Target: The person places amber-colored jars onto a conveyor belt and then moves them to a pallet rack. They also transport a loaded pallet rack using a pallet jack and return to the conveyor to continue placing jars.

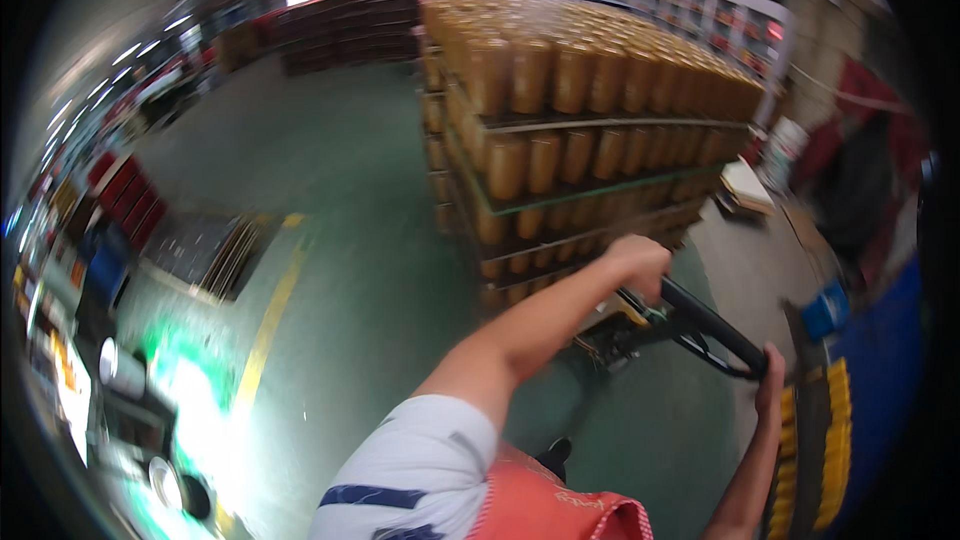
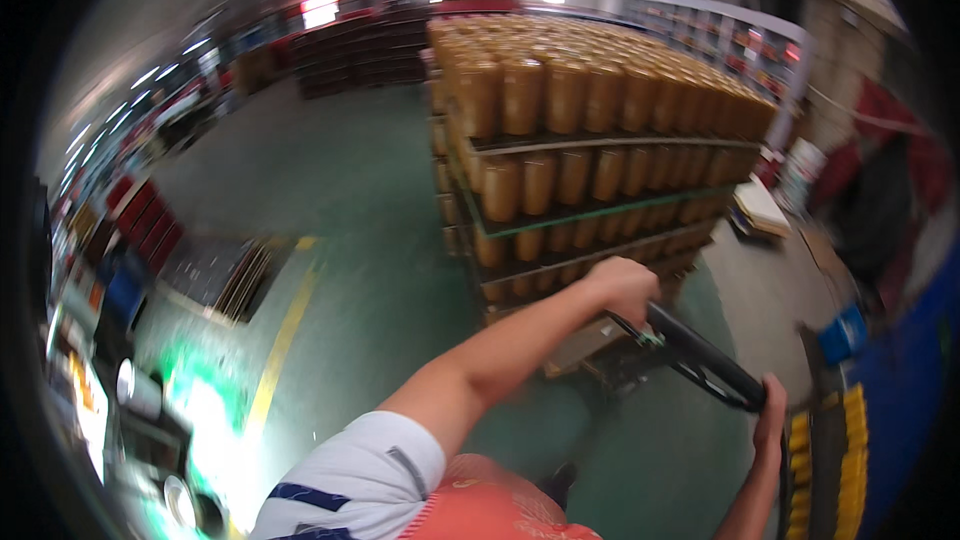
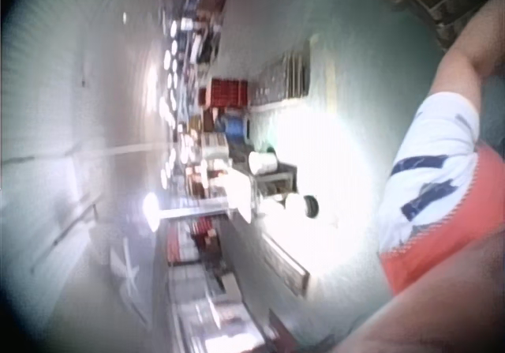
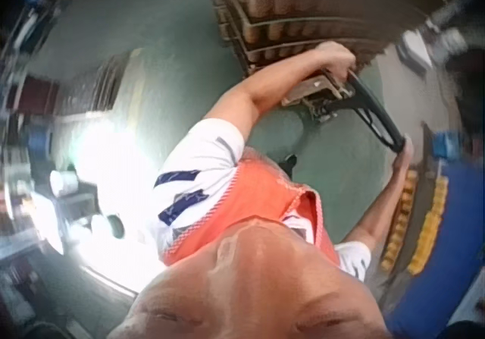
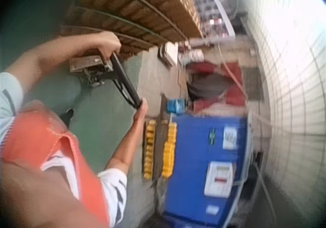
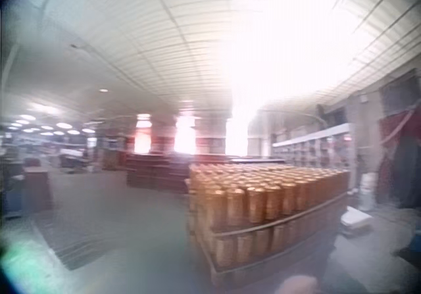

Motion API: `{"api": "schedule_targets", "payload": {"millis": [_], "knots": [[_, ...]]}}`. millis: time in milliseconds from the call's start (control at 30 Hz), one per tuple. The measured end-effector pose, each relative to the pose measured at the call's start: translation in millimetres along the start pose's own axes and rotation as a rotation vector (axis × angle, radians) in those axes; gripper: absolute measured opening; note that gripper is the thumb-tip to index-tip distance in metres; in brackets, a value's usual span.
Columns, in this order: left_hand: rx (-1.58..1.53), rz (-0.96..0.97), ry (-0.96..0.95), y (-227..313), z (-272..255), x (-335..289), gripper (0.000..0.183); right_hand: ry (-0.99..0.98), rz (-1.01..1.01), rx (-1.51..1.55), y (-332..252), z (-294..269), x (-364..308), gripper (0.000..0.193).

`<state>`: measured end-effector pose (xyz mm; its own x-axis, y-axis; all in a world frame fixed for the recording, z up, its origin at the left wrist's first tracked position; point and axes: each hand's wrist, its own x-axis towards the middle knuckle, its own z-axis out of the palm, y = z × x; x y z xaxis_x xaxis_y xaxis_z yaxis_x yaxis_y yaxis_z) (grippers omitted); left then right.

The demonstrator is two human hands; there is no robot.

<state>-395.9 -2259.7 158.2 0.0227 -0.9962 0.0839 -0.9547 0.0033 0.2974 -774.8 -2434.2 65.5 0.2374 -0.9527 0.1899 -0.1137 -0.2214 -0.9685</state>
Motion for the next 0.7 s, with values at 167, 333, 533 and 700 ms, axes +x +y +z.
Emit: {"api": "schedule_targets", "payload": {"millis": [167,333,533,700], "knots": [[-0.006,0.01,-0.031,-8.7,-22.1,-45.7,0.034,-0.188,0.006,-0.042,-8.0,11.4,-27.1,0.026],[0.0,0.02,0.011,3.8,-45.3,-116.3,0.03,-0.295,0.038,-0.099,-75.3,32.4,-101.2,0.028],[-0.004,0.019,0.106,92.8,1.7,-204.7,0.026,-0.862,0.26,-0.51,-170.5,-17.3,-190.3,0.053],[-0.016,-0.015,0.129,194.2,21.9,-256.5,0.03,-0.925,0.202,-0.488,-170.7,-81.1,-242.1,0.032]]}}
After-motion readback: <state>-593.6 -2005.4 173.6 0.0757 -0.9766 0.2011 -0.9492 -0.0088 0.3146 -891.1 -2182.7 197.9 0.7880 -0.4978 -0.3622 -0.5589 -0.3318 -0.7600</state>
